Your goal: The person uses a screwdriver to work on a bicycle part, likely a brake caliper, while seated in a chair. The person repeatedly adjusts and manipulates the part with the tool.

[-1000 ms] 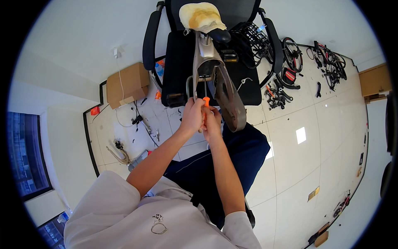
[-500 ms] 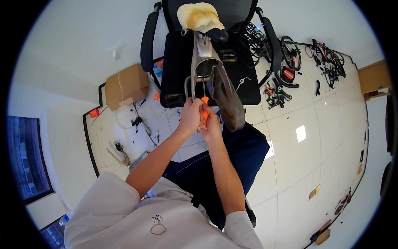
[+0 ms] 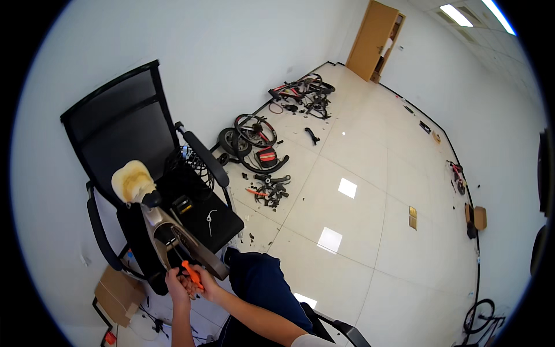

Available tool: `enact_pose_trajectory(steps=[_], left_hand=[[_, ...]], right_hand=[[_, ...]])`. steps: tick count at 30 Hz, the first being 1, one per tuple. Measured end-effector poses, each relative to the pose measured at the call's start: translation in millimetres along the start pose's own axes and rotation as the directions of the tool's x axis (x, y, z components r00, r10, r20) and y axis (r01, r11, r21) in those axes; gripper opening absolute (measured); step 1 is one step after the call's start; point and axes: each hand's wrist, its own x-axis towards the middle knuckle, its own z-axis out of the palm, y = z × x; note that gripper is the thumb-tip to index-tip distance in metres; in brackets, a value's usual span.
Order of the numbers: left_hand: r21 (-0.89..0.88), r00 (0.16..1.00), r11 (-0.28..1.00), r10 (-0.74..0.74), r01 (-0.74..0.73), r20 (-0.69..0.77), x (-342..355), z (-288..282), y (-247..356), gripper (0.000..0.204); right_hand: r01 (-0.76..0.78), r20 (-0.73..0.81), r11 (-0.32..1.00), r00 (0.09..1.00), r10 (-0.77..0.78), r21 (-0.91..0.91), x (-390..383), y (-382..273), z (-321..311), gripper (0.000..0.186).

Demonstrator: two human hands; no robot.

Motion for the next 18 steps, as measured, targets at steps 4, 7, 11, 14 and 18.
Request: enact_pose_trajectory(steps=[4, 7, 11, 14, 18], left_hand=[[-0.001, 0.998, 0.999, -0.054, 0.054, -0.038, -4.6, 6.2, 10.7, 0.029], [0.019, 0.997, 0.998, -0.066, 0.067, -0.028, -6.0, 9.7, 13.9, 0.031], [0.013, 0.997, 1.000, 0.004, -0.003, -0.071, -5.5, 14.6, 10.0, 0.028], [0.079, 0.998, 0.995, 0.057, -0.054, -0.032, 1.1, 13.1, 2.3, 0.027], [0.261, 0.990, 0.956, 0.126, -0.137, 0.058, 16.2, 10.0, -10.8, 0.027]], right_hand=[[0.024, 0.000, 1.000, 1.000, -0.024, 0.012, -11.4, -5.4, 14.7, 0.043], [0.035, 0.015, 0.996, 0.999, -0.036, 0.083, -9.4, -7.2, 12.8, 0.038], [-0.013, 0.006, 0.979, 1.000, 0.012, 0.202, -24.7, -9.5, 29.3, 0.029], [-0.002, -0.025, 0.984, 1.000, 0.007, 0.178, -29.4, -10.9, 35.6, 0.022], [0.058, 0.038, 0.998, 0.998, -0.059, 0.022, -23.3, -10.5, 21.7, 0.018]])
